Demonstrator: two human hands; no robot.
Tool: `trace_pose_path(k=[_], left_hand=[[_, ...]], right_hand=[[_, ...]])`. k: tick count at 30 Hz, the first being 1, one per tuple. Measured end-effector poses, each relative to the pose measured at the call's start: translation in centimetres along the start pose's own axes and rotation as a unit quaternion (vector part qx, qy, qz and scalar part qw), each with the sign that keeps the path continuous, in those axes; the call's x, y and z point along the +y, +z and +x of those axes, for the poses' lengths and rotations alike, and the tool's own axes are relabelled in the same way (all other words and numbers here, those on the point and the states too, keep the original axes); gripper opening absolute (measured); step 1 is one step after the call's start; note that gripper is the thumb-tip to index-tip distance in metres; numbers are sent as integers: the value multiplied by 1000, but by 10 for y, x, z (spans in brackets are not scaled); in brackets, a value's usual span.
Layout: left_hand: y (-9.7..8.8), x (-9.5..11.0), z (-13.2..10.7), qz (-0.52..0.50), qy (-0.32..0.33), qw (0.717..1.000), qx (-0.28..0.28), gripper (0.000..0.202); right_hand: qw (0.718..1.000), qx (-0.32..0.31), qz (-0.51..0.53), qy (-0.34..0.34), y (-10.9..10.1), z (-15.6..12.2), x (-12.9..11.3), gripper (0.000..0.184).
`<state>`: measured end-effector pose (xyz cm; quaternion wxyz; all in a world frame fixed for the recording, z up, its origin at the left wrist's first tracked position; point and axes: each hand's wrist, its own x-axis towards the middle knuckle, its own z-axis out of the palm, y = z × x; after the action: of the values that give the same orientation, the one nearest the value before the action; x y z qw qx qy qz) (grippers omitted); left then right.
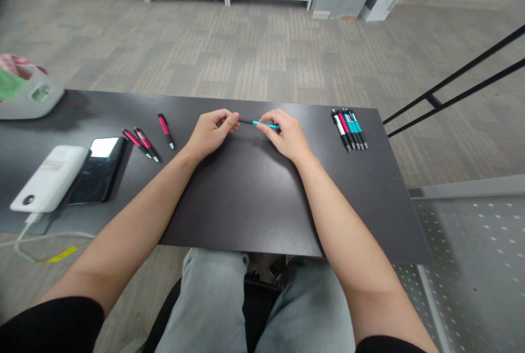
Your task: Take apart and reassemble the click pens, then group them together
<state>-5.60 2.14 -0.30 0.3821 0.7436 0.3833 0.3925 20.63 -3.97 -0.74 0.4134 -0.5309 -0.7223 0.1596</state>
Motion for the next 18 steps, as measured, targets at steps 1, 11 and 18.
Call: trace_pose_path(k=[1,11,18], left_hand=[[-1,1,0,8,4,1000,-3,71],[-5,2,1,54,28,998,-9,38],[-4,1,0,61,13,998,-9,71]], right_hand=[[1000,-3,-2,3,0,0,0,39],[1000,-21,-4,19,-1,1,2,32],[1000,-1,0,-18,2,0,3,30]])
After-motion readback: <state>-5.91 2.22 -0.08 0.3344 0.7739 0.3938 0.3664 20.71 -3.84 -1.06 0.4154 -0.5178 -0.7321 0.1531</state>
